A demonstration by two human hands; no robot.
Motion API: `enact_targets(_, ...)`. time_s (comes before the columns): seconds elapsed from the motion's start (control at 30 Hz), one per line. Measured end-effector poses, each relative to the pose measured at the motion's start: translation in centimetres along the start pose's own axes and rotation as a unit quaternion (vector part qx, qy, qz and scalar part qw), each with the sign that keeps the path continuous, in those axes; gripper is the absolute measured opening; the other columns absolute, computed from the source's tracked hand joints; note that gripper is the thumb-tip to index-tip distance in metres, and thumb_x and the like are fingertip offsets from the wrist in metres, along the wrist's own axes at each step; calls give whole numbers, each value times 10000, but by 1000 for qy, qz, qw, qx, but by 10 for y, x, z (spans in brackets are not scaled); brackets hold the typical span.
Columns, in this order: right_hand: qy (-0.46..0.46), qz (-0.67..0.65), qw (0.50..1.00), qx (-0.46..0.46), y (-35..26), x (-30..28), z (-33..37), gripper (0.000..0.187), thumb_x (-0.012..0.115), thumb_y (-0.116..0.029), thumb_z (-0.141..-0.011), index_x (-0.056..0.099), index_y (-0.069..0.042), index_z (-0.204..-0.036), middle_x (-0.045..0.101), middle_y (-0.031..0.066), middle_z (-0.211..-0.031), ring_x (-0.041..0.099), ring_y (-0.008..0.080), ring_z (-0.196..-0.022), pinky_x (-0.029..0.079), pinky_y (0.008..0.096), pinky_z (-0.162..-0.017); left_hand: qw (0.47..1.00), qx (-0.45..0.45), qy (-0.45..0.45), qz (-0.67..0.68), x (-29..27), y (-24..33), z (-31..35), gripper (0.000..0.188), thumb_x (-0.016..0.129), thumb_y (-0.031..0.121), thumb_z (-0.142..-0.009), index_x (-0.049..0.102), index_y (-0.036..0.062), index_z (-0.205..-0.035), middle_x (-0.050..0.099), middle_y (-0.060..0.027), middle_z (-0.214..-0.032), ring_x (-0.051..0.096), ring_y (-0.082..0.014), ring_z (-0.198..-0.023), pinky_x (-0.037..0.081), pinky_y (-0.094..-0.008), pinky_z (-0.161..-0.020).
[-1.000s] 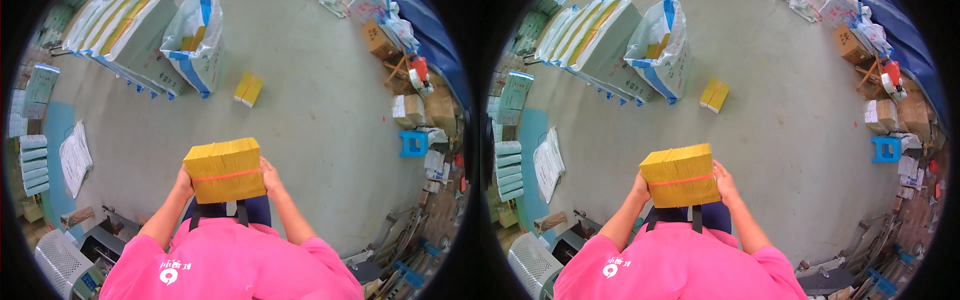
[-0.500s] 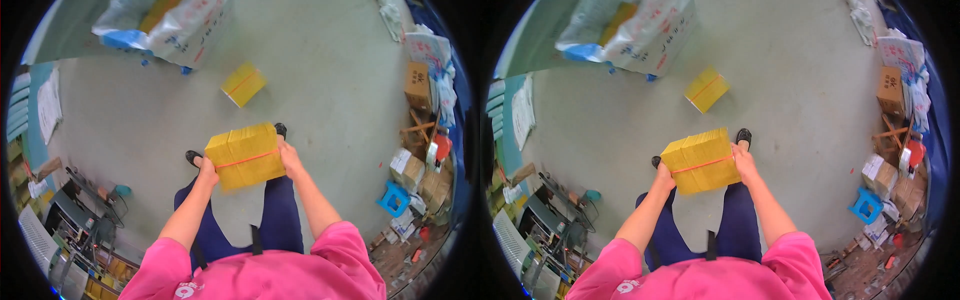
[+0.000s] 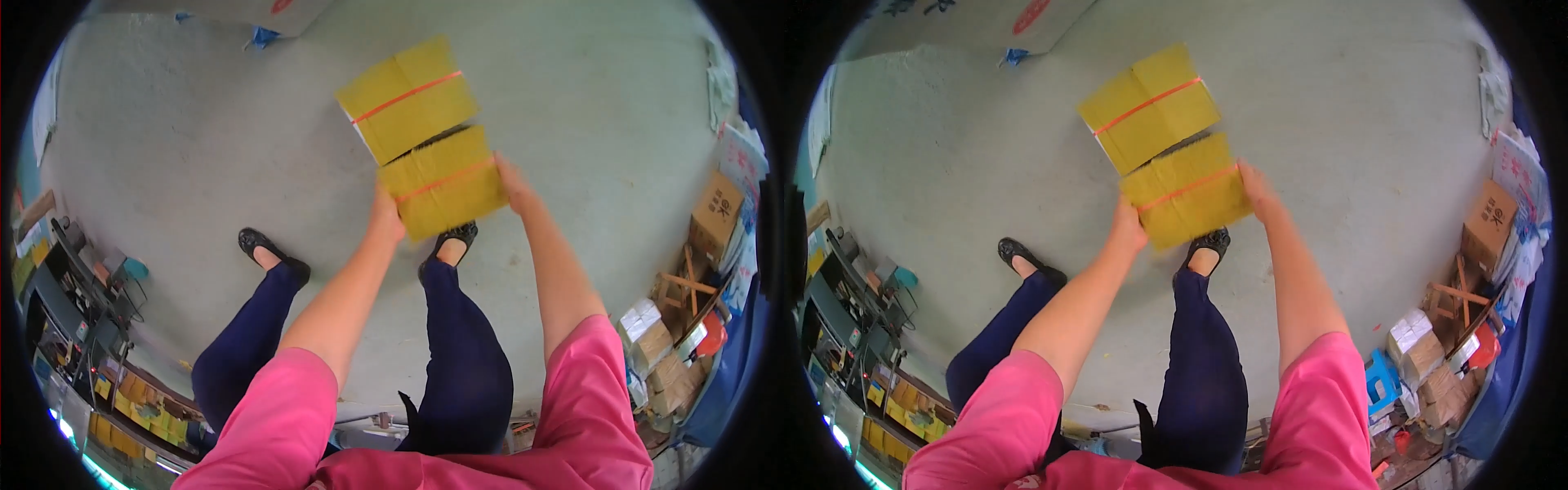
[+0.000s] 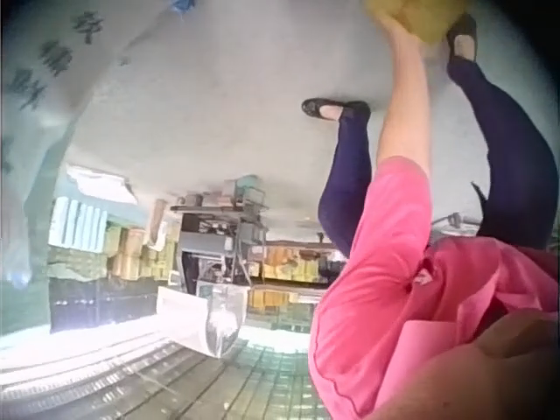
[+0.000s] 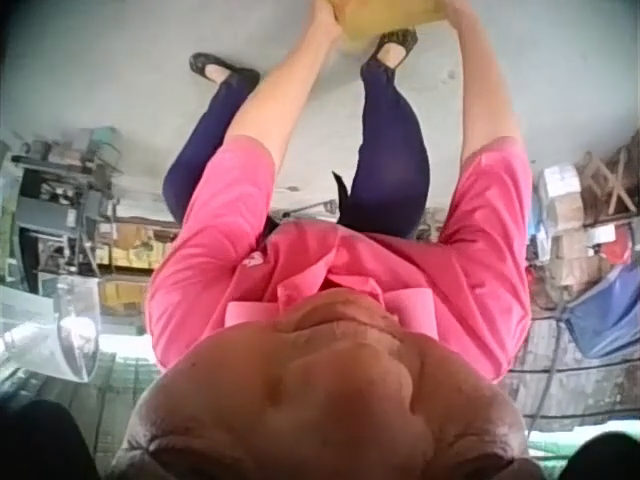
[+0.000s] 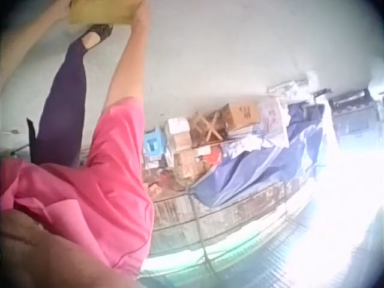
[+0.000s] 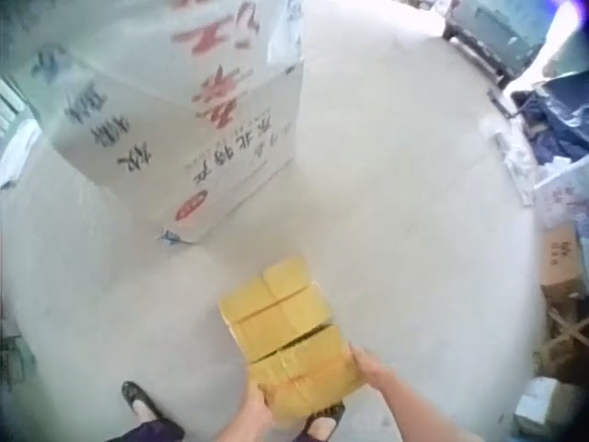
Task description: The recorder is weighing and bundling stacks of yellow paper using a digital scale and a bundling machine.
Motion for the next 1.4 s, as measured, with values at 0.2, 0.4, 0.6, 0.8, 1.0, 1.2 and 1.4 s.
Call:
enact_targets(0.2,35,-95,991,-93,-31,24,3,678,447,-547,-954,472,-33,-1395,498,128,-1407,453,254,-1284,340,366,-1075,994,-3,83,-77,-23,7,-21,572,351,586,-969,455,215,-1392,408,18,-1484,293,-217,-1392,161,-713,-1047)
enact_targets(0.4,41,-428,880,200,20,45,52,676,436,-550,-971,365,-84,-1456,398,103,-1477,373,304,-1358,317,532,-1081,991,-38,71,-104,-20,20,-5,598,256,583,-1000,373,217,-1457,328,-9,-1527,263,-258,-1406,151,-749,-1029)
enact_targets(0.6,-27,-503,861,75,5,58,40,697,405,-593,-972,332,-113,-1471,295,117,-1530,350,338,-1367,293,611,-1062,991,6,27,-128,-6,31,-7,662,385,626,-946,356,204,-1455,304,-23,-1531,315,-274,-1350,153,-746,-1038)
enact_targets(0.8,106,-404,898,135,12,85,94,679,494,-541,-956,328,-130,-1470,417,129,-1445,426,295,-1309,360,555,-1024,966,42,133,-216,-28,49,18,764,405,647,-922,223,232,-1538,203,-37,-1587,241,-298,-1424,180,-722,-1050)
enact_targets(1.0,-260,-22,965,-8,23,103,286,512,570,-336,-932,507,-91,-1377,636,114,-1195,615,204,-1040,476,355,-898,847,121,227,-465,-156,195,179,701,471,395,-993,123,188,-1566,253,-142,-1558,312,-273,-1399,321,-410,-1103)
enact_targets(1.2,-240,553,758,-250,-53,134,432,414,510,-389,-889,624,-103,-1166,674,158,-1087,617,322,-1079,426,548,-963,869,253,288,-313,-281,268,472,591,497,296,-992,291,114,-1514,507,-127,-1332,550,-232,-1126,462,-380,-931)
enact_targets(1.4,-454,588,608,-280,-46,182,474,425,417,-425,-961,682,-103,-1042,701,160,-930,684,293,-891,529,458,-795,837,140,470,-243,-465,83,608,466,530,341,-936,513,34,-1285,632,-152,-1060,644,-255,-793,522,-408,-631)
Point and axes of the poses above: each hand's wrist, its own z-axis away from the middle knuckle, its own x-axis out of the palm, y = z × x, the point moved 1 cm from there along -z, towards the middle knuckle
